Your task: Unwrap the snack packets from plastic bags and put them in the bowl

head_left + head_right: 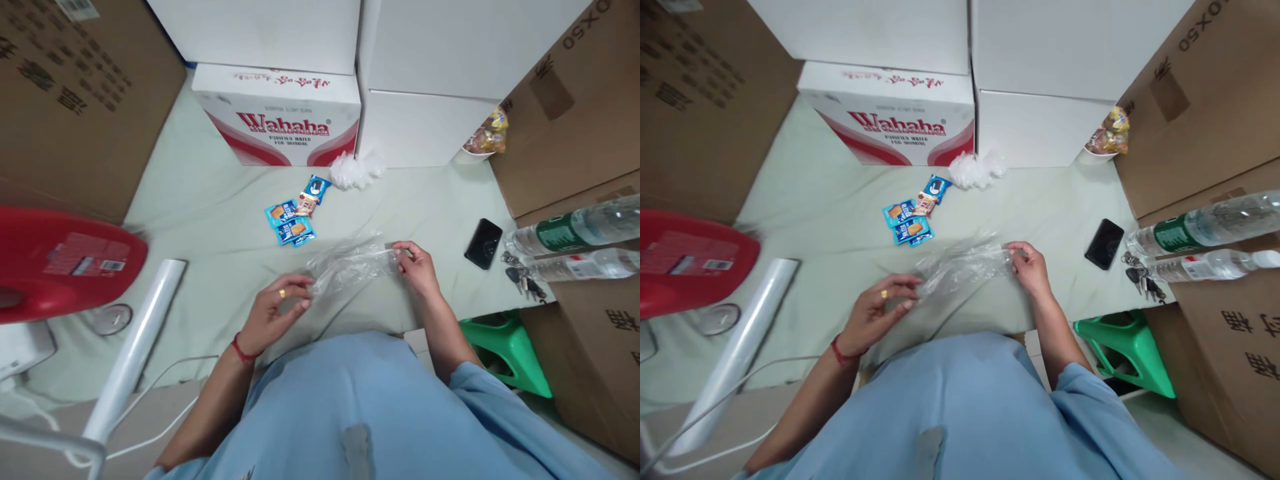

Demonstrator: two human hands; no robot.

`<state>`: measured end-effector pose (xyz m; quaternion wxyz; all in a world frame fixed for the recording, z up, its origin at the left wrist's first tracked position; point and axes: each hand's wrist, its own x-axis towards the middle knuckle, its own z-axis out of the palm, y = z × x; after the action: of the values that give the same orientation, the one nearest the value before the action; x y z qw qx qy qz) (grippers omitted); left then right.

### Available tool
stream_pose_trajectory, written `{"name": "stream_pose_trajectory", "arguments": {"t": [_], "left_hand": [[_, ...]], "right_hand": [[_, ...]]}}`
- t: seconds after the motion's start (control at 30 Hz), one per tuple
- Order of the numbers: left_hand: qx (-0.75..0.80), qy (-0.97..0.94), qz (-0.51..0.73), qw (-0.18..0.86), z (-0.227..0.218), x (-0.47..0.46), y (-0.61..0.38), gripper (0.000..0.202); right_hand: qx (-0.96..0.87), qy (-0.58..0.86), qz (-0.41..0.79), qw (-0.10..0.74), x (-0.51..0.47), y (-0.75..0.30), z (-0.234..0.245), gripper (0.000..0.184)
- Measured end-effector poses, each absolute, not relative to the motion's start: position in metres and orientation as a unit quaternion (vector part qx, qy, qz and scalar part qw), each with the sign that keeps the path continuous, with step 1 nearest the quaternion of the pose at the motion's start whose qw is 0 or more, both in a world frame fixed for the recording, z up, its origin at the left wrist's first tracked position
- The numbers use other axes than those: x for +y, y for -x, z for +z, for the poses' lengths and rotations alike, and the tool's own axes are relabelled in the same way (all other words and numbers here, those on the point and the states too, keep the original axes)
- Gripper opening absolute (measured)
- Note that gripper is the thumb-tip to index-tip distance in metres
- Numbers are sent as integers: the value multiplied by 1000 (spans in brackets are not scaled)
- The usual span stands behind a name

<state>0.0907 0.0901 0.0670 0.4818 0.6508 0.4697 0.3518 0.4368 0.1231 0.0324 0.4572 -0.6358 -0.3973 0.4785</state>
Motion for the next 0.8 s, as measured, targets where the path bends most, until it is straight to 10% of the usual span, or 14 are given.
{"name": "stream_pose_trajectory", "arguments": {"t": [0.33,0.57,0.8], "left_hand": [[533,-698,302,371,39,92,-116,19],[563,-678,307,360,18,119,-123,87],[557,-661,298,405,6,150,-124,44]], "right_hand": [[-397,582,483,520,125,-425,34,23],[-423,547,506,516,121,-433,32,16],[-503,514,473,508,114,-447,23,14]]}}
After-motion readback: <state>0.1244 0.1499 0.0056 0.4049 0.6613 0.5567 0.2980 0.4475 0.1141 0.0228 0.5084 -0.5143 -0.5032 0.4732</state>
